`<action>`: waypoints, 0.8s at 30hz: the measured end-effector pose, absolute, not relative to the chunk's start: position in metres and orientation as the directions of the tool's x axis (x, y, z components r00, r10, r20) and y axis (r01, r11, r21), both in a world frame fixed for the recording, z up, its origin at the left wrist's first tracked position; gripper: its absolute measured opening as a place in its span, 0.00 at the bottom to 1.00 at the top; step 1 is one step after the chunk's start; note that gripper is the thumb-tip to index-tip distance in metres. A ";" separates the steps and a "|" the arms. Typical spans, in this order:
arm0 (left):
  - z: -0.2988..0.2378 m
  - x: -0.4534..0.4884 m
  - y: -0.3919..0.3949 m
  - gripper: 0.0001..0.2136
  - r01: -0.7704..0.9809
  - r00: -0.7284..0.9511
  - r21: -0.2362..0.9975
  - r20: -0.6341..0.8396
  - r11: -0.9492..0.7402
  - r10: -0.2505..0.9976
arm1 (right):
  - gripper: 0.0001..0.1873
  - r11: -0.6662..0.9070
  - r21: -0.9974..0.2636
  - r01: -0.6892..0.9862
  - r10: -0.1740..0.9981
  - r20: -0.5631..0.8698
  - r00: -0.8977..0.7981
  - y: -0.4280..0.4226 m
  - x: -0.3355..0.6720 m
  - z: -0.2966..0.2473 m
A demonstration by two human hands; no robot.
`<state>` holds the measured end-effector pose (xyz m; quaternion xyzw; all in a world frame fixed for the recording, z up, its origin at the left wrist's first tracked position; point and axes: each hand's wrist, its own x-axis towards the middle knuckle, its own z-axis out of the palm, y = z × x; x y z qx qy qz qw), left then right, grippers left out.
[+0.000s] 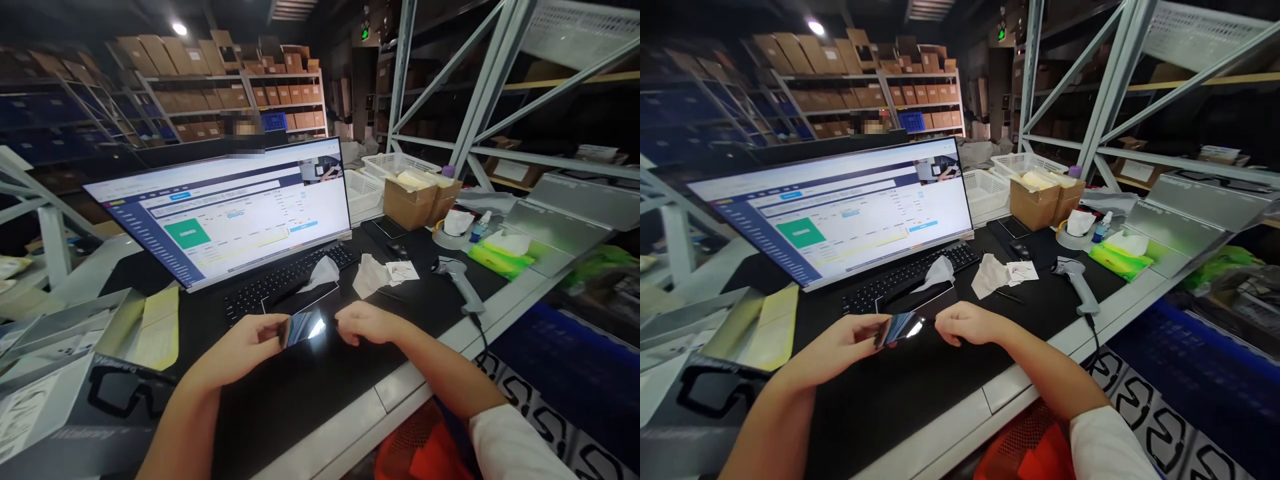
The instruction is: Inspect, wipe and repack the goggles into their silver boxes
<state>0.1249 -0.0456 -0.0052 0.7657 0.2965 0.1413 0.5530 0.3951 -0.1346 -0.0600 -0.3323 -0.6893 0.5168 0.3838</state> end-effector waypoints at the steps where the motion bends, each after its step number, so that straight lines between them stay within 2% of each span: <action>1: -0.008 0.126 -0.045 0.13 0.277 0.777 0.941 -0.101 -0.193 0.621 | 0.29 0.172 -0.983 -0.062 0.840 0.179 -0.513 -0.133 0.394 -0.062; 3: -0.017 0.134 -0.044 0.13 0.201 0.725 0.969 -0.048 -0.144 0.687 | 0.28 0.112 -0.974 -0.197 0.854 0.196 -0.482 -0.128 0.390 -0.068; 5: -0.030 0.147 -0.044 0.14 0.105 0.627 0.991 -0.002 -0.083 0.779 | 0.24 0.135 -0.975 -0.176 0.891 0.197 -0.409 -0.123 0.384 -0.075; 8: -0.044 0.163 -0.044 0.16 -0.051 0.531 0.999 0.018 0.010 0.847 | 0.23 0.240 -0.966 -0.098 0.948 0.254 -0.191 -0.122 0.376 -0.082; 11: -0.044 0.165 -0.040 0.16 -0.290 0.423 0.955 0.065 0.067 0.904 | 0.23 0.371 -0.921 -0.121 0.928 0.370 0.033 -0.121 0.379 -0.082; 12: -0.041 0.163 -0.038 0.17 -0.354 0.365 0.933 0.080 0.058 0.928 | 0.23 0.399 -0.913 -0.085 0.917 0.396 0.053 -0.120 0.384 -0.081; 13: -0.038 0.160 -0.035 0.17 -0.396 0.306 0.918 0.097 0.034 0.947 | 0.21 0.394 -0.918 0.034 0.917 0.396 0.052 -0.118 0.391 -0.080; 14: -0.035 0.156 -0.032 0.17 -0.416 0.254 0.909 0.120 -0.003 0.960 | 0.19 0.348 -0.911 0.220 0.929 0.367 0.052 -0.115 0.400 -0.079; 15: -0.032 0.152 -0.030 0.18 -0.418 0.206 0.907 0.150 -0.052 0.967 | 0.18 0.263 -0.865 0.428 0.944 0.322 0.071 -0.111 0.409 -0.078; 16: -0.029 0.149 -0.028 0.18 -0.405 0.156 0.907 0.189 -0.111 0.970 | 0.17 0.133 -0.764 0.631 0.959 0.261 0.114 -0.107 0.420 -0.079; 17: -0.026 0.145 -0.027 0.17 -0.376 0.108 0.909 0.235 -0.179 0.966 | 0.15 0.013 -0.671 0.741 0.965 0.203 0.168 -0.102 0.429 -0.081; 20: -0.021 0.137 -0.027 0.16 -0.171 0.020 0.912 0.382 -0.373 0.924 | 0.14 -0.222 -0.505 0.834 0.954 0.066 0.293 -0.090 0.448 -0.095; 22: -0.020 0.132 -0.031 0.17 0.020 -0.001 0.875 0.484 -0.484 0.875 | 0.14 -0.310 -0.417 0.855 0.938 0.016 0.348 -0.085 0.451 -0.107; 24: -0.020 0.128 -0.037 0.18 0.221 0.003 0.790 0.586 -0.572 0.810 | 0.08 -0.350 -0.345 0.871 0.927 0.008 0.376 -0.081 0.449 -0.117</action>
